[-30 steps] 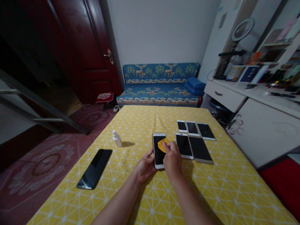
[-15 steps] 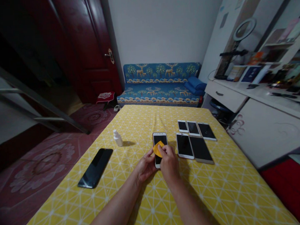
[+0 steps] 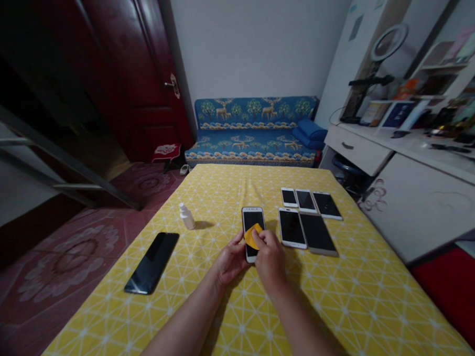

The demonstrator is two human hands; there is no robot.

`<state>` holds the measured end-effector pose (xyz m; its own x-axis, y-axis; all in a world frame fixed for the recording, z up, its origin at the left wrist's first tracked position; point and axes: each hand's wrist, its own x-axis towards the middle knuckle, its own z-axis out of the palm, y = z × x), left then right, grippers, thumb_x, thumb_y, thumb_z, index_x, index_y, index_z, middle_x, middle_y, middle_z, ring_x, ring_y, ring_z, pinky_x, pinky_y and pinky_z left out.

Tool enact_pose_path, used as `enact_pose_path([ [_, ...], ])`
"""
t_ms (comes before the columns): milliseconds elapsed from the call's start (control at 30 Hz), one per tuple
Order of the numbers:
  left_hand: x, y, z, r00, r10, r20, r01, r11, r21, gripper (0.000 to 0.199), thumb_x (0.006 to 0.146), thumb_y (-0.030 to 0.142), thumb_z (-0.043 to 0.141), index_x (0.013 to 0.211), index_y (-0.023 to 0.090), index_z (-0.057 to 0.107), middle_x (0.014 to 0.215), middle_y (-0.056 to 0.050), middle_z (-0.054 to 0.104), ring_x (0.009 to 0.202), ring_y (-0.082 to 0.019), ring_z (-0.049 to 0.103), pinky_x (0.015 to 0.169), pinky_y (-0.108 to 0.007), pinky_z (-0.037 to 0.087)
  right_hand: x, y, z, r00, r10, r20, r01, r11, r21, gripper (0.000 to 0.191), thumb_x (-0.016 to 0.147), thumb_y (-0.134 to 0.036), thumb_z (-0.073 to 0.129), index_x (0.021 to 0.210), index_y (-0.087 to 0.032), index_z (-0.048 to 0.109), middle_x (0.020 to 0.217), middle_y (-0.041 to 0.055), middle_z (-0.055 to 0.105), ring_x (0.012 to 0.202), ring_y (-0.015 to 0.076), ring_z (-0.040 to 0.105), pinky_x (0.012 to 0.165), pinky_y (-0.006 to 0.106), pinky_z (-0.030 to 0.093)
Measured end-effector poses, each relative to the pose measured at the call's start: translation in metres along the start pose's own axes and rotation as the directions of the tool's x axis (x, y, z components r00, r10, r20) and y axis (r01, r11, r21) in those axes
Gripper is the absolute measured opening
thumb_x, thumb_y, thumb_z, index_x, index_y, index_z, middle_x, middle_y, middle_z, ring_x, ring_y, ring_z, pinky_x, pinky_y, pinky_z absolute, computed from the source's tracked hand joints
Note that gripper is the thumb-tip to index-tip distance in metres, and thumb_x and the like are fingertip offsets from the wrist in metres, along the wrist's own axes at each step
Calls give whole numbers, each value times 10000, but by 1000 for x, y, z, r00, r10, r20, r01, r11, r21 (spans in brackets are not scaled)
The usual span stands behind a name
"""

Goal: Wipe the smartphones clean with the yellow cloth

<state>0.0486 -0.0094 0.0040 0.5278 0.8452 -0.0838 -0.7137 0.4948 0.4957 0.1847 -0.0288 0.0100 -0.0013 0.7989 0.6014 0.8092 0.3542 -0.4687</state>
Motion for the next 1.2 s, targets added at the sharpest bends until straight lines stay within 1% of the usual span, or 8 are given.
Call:
enact_pose_path([
  [167,2,1,-2,999,-45,-15,43,992,-116,264,867,259,665,1088,115,652,924,-87,711,814,-184,684,741,-282,547,-2,-15,-3,997,-53,63,51,998,28,512,867,-30,383,1131,-311,720,878,61,625,827,191,608,735,268,503],
  [333,5,5,-1,998,-59,-37,50,975,-217,206,918,260,581,1037,111,660,921,-94,725,795,-180,698,750,-280,540,-11,-21,-11,981,-123,150,115,991,61,533,863,-6,370,1118,-312,725,864,54,619,811,179,619,721,261,508],
  [467,2,6,4,997,-62,-39,55,984,-167,281,907,296,605,1093,92,652,902,-107,722,794,-200,703,744,-283,546,-21,-21,-20,967,-151,206,144,988,51,567,850,34,363,1118,-310,726,860,44,614,817,162,618,733,248,502],
  [600,0,4,8,991,105,-83,-114,987,-117,376,849,190,674,1219,157,611,928,-44,716,799,-152,697,773,-245,555,-28,-17,-29,959,-166,228,171,985,-2,548,835,53,403,1109,-287,735,846,42,630,785,157,614,691,241,482],
  [667,0,2,8,986,140,-86,-148,984,-99,439,829,134,681,1255,185,590,933,-23,712,788,-134,692,742,-228,563,-29,-14,-33,964,-157,216,164,986,-14,532,832,50,427,1101,-287,740,840,39,636,779,158,616,682,242,482],
  [867,0,3,1,988,117,-101,-122,991,-47,530,848,157,671,1347,256,523,925,-19,700,701,-130,673,613,-232,574,-30,-2,-35,983,-84,164,85,996,2,572,800,48,395,1072,-308,751,846,37,636,795,166,620,717,257,504],
  [1033,-1,4,1,990,98,-99,-99,995,3,565,843,198,689,1373,275,510,998,-43,710,777,-179,692,669,-318,600,-29,8,-35,992,-53,119,47,998,51,577,771,33,373,1040,-317,746,845,45,621,816,188,608,742,282,508],
  [1200,-1,3,1,992,88,-93,-85,996,33,531,832,222,710,1340,244,558,1024,-52,727,788,-175,700,662,-281,591,-22,11,-40,993,-25,116,19,998,54,598,732,34,373,1053,-322,730,845,47,606,816,191,594,767,297,511],
])
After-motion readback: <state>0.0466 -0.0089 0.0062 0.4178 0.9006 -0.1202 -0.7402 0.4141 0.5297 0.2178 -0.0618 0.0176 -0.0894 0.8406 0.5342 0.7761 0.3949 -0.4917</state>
